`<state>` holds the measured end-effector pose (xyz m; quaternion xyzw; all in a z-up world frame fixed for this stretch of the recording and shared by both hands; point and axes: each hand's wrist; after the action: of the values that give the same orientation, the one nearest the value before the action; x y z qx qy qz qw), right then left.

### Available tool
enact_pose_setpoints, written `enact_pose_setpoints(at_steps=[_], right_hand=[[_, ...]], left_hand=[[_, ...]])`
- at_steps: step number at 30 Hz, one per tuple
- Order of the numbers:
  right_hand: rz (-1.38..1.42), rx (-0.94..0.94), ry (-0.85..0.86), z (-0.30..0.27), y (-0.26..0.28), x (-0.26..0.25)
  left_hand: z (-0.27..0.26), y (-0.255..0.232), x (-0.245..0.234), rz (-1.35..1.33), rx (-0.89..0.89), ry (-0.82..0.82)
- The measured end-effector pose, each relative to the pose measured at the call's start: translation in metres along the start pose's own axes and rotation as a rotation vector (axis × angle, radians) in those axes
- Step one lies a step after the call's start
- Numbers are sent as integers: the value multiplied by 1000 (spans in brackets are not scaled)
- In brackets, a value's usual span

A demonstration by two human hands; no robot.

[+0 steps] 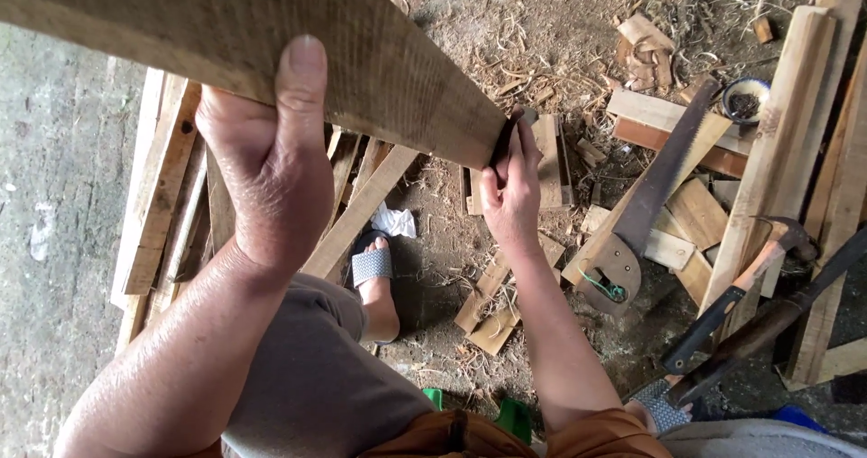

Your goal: Sanding a wooden plank manually using sandpaper to smooth the surface and edges.

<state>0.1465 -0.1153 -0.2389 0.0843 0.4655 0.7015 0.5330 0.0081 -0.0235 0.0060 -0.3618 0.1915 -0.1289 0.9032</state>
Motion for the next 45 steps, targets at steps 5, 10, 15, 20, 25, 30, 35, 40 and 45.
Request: enact_pose_setpoints(at_steps=[5,10,15,20,25,30,35,40,45], right_hand=[[-8,83,-67,-2,30,-1],[68,-284,-107,9,81,2],[125,-31,-55,-20,-3,23],[-67,620,198,-56,-69,47],[-22,-250,-74,3,51,2],[-144,195,38,-26,-34,20],[37,135,21,13,27,0],[38,-429,-165,56,85,-3],[-167,165,-105,-40,-102,46]], left_hand=[[-1,3,1,-17,1,-18],[-1,4,4,-13,-2,-21],[13,18,-3,-122,-22,-25],[20,22,-13,-101,-63,-162],[15,18,7,-167,-269,-211],[10,46,8,-350,-152,-85],[9,35,7,-456,-143,-42],[9,12,6,-369,-120,-20],[4,23,9,-500,-139,-71]])
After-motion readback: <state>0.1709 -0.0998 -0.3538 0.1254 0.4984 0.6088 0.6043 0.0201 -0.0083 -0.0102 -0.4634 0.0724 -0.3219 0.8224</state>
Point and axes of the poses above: each hand's wrist, its own z-axis towards the middle knuckle, its own x-axis out of the palm, y = z × x, and after that the axes turned 7 degrees about -z, right-handed
